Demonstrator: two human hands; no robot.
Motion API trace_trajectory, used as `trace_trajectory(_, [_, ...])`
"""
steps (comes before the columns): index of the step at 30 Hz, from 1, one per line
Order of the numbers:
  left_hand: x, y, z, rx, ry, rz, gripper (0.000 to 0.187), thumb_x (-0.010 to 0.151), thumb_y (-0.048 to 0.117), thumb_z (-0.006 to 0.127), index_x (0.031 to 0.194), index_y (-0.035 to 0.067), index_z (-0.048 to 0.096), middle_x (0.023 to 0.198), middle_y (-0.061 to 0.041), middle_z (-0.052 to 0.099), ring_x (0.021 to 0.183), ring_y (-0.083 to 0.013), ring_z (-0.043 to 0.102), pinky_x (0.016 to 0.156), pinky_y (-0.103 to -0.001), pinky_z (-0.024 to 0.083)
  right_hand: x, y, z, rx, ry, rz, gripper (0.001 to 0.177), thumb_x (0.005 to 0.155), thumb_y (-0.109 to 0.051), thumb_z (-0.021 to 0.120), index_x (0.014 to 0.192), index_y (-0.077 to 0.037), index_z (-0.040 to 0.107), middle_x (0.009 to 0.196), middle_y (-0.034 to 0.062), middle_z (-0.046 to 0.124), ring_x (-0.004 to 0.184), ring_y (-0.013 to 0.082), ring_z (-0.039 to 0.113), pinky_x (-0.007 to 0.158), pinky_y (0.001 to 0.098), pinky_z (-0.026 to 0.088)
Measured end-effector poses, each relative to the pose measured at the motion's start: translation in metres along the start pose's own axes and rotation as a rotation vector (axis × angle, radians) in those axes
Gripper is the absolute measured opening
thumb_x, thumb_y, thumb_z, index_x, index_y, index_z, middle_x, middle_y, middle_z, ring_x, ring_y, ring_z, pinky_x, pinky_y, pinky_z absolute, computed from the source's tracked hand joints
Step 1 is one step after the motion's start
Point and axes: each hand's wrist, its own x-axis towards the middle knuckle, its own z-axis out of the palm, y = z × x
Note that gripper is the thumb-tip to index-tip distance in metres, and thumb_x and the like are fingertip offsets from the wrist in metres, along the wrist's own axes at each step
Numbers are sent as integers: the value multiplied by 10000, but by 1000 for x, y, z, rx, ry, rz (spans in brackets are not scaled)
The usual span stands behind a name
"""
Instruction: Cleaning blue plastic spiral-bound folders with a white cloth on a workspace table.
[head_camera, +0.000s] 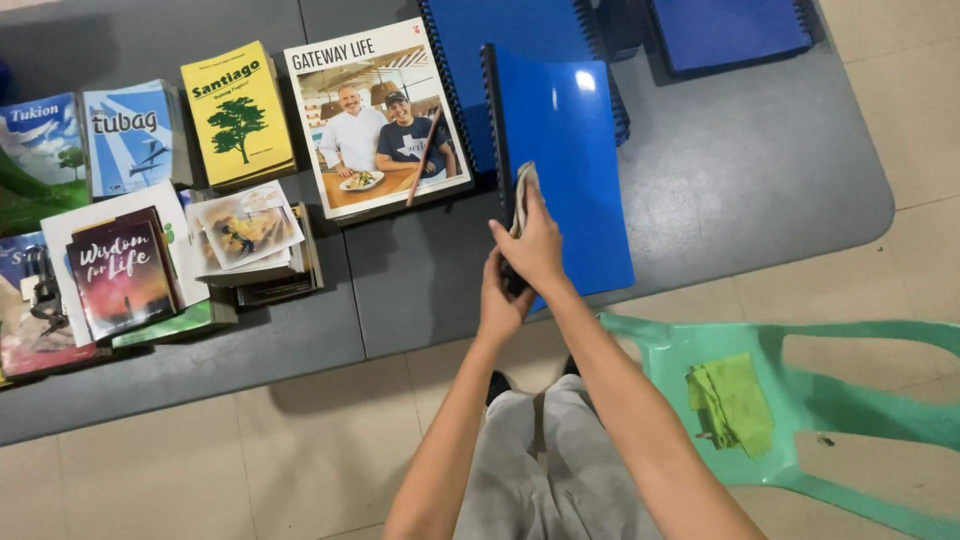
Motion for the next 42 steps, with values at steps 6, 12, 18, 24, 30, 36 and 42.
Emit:
trace_trajectory(6, [6, -10, -3, -212, -365, 32, 730, 902, 167, 763, 1507, 128, 357, 1473, -151, 472, 1407, -261, 446, 1133, -430, 397, 4, -40, -53, -161, 55, 50, 736, 730, -217, 784, 1425, -103, 570, 1146, 240, 730, 1023, 441, 697, 864, 498, 563])
trace_trajectory(12, [41, -12, 18, -472, -121, -379, 837, 880, 704, 495, 1562, 258, 300, 1555, -110, 379, 1520, -317, 291, 1189, -480, 286, 1, -71, -114, 25, 104, -2, 683, 740, -137, 783, 1393, -42, 603, 1061, 203, 760, 938, 317, 746, 816, 402, 590])
trace_trajectory(18, [65, -31, 7, -240, -48, -456, 814, 913, 714, 446, 1516, 175, 355, 1424, -140, 528, 1245, -320, 526, 1025, -488, 430, -7, -92, -177, 427, 65, -19, 620, 818, -37, 733, 1413, 55, 584, 1204, 133, 728, 1070, 166, 694, 942, 304, 568])
trace_trajectory(24, [83, -46, -66, -234, 120, -321, 599, 874, 293, 669, 1390, 50, 486, 1199, -140, 604, 1076, -256, 557, 885, -428, 486, 13, -12, -175, 573, 12, 73, 658, 793, -48, 757, 1407, 66, 551, 1182, 140, 696, 1016, 172, 691, 895, 304, 583])
trace_trajectory(30, [88, -30, -56, -260, 51, -244, 559, 864, 15, 703, 1363, -8, 452, 1215, -146, 653, 1122, -220, 618, 980, -357, 498, 34, 87, -150, 701, 59, 459, 556, 815, -125, 752, 1323, 43, 601, 1076, 130, 696, 869, 189, 692, 751, 326, 587])
trace_trajectory(36, [86, -50, -41, -77, 130, -226, 522, 908, 51, 712, 1370, 32, 470, 1253, -137, 652, 1138, -207, 625, 981, -349, 509, 31, 201, -136, 555, 336, 534, 434, 966, -268, 734, 1277, 14, 624, 1128, 110, 720, 956, 185, 719, 820, 323, 591])
trace_trajectory(42, [83, -51, -31, 203, 221, -255, 489, 911, 103, 726, 1336, 53, 489, 1223, -130, 663, 1096, -201, 654, 930, -341, 548, -6, 136, -129, -32, 267, 253, 538, 1060, -424, 556, 1443, -46, 566, 1156, 177, 664, 943, 279, 641, 788, 401, 557])
